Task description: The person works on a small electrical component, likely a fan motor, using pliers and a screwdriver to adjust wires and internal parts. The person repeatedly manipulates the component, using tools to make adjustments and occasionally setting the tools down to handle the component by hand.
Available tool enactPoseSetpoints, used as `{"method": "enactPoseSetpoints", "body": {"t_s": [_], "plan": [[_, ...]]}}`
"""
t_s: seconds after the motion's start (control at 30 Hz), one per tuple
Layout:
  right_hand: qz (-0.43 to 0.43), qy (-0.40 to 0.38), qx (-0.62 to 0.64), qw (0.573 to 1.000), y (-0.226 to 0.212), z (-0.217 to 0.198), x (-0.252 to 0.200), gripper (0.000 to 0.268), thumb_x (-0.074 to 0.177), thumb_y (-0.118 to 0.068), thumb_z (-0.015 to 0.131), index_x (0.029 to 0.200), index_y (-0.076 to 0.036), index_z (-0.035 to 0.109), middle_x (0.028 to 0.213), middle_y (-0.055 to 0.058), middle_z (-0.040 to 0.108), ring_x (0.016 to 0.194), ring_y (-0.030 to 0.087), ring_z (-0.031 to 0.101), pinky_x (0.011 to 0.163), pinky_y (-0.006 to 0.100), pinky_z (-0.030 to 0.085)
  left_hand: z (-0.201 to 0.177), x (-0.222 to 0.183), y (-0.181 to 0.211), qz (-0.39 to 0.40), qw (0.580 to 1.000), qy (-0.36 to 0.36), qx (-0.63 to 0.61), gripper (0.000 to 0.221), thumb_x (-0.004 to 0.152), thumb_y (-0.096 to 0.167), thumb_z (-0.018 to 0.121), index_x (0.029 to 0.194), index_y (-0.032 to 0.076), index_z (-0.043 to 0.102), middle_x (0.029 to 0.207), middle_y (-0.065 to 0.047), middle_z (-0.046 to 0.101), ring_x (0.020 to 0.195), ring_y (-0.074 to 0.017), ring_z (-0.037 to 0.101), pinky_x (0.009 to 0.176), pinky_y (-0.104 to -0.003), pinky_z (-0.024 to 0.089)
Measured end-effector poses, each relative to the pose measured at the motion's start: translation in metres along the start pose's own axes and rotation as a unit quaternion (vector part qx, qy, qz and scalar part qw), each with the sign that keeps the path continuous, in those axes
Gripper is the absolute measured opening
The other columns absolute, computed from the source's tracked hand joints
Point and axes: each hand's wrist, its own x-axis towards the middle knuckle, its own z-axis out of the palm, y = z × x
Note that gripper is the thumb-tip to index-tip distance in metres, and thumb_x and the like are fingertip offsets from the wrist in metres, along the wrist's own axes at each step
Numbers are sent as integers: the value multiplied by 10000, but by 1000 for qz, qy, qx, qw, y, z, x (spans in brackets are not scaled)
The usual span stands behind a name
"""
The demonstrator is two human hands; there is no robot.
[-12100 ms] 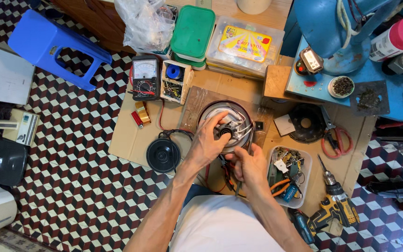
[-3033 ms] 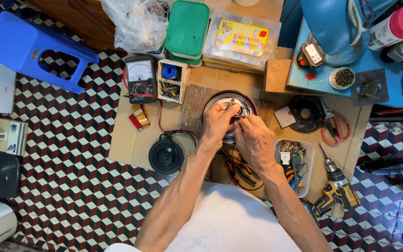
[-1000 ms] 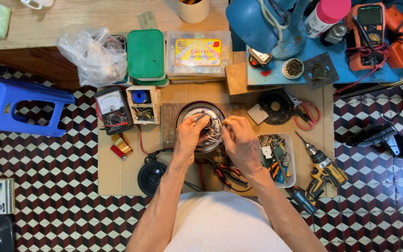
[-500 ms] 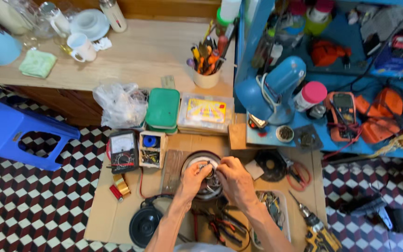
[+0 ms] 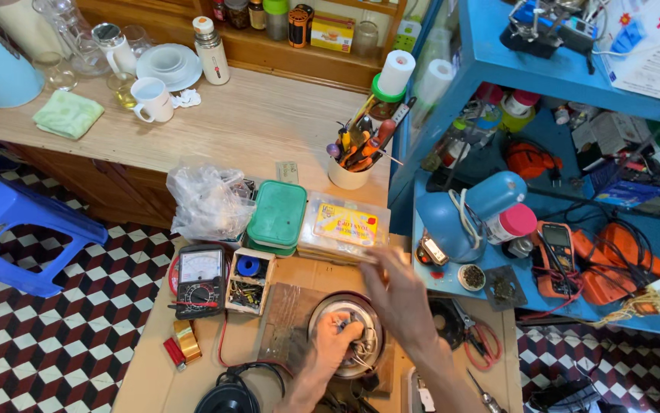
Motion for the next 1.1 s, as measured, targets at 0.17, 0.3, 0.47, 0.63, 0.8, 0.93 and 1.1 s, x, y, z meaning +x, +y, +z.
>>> {"method": "enactPoseSetpoints", "body": {"t_s": [0.17, 0.3, 0.47, 0.63, 0.8, 0.93, 1.1], "plan": [[-71, 190, 17, 979, 13, 20, 181, 263, 987, -193, 601, 1177, -16, 641, 1013, 184, 731, 846, 291, 739, 791, 396, 562, 8, 18, -50, 0, 1000, -2, 1, 501, 800, 274, 798, 1193, 40, 591, 869, -92, 704, 707, -143, 683, 579, -257, 570], [-5, 231, -140, 963, 54, 25, 288, 299, 938, -209, 640, 1174, -30, 677, 1096, 261, 682, 1026, 431, 650, 876, 511, 495, 37, 42, -103, 35, 988, 116, -96, 492, 680, 200, 864, 1114, 35, 702, 946, -66, 617, 662, -159, 654, 477, -326, 556], [106, 76, -228, 965, 82, 30, 334, 282, 947, -282, 645, 1123, -65, 686, 1105, 232, 711, 1079, 425, 648, 923, 529, 489, 26, 78, -138, -80, 988, -12, -131, 447, 714, 197, 847, 1111, 46, 709, 897, -100, 670, 669, -175, 682, 522, -316, 564], [192, 37, -183, 963, 104, 41, 354, 298, 895, -253, 653, 1089, -29, 620, 1010, 185, 791, 1028, 335, 732, 924, 460, 535, 30, 80, -145, -129, 977, -41, -166, 409, 740, 183, 829, 1108, 60, 699, 908, -87, 687, 697, -174, 690, 563, -315, 573], [138, 53, -268, 952, 121, 42, 376, 262, 839, -204, 750, 992, 5, 707, 964, 248, 705, 967, 417, 691, 859, 496, 534, 12, 93, -125, -141, 973, -60, -174, 372, 766, 169, 811, 1105, 74, 690, 919, -74, 703, 725, -173, 698, 604, -315, 581], [178, 28, -242, 953, 112, 18, 392, 207, 913, -113, 625, 1010, 54, 697, 808, 274, 739, 755, 381, 781, 701, 462, 647, 8, 75, -127, -157, 969, -65, -182, 343, 787, 157, 797, 1103, 85, 683, 928, -63, 716, 747, -172, 705, 637, -314, 587], [6, 109, -281, 953, 30, -62, 369, 196, 925, -139, 595, 959, 30, 689, 796, 239, 704, 620, 302, 688, 550, 455, 608, -1, 37, -88, -167, 955, -101, -225, 309, 812, 143, 779, 1100, 100, 674, 940, -50, 732, 775, -171, 713, 678, -313, 596]]}}
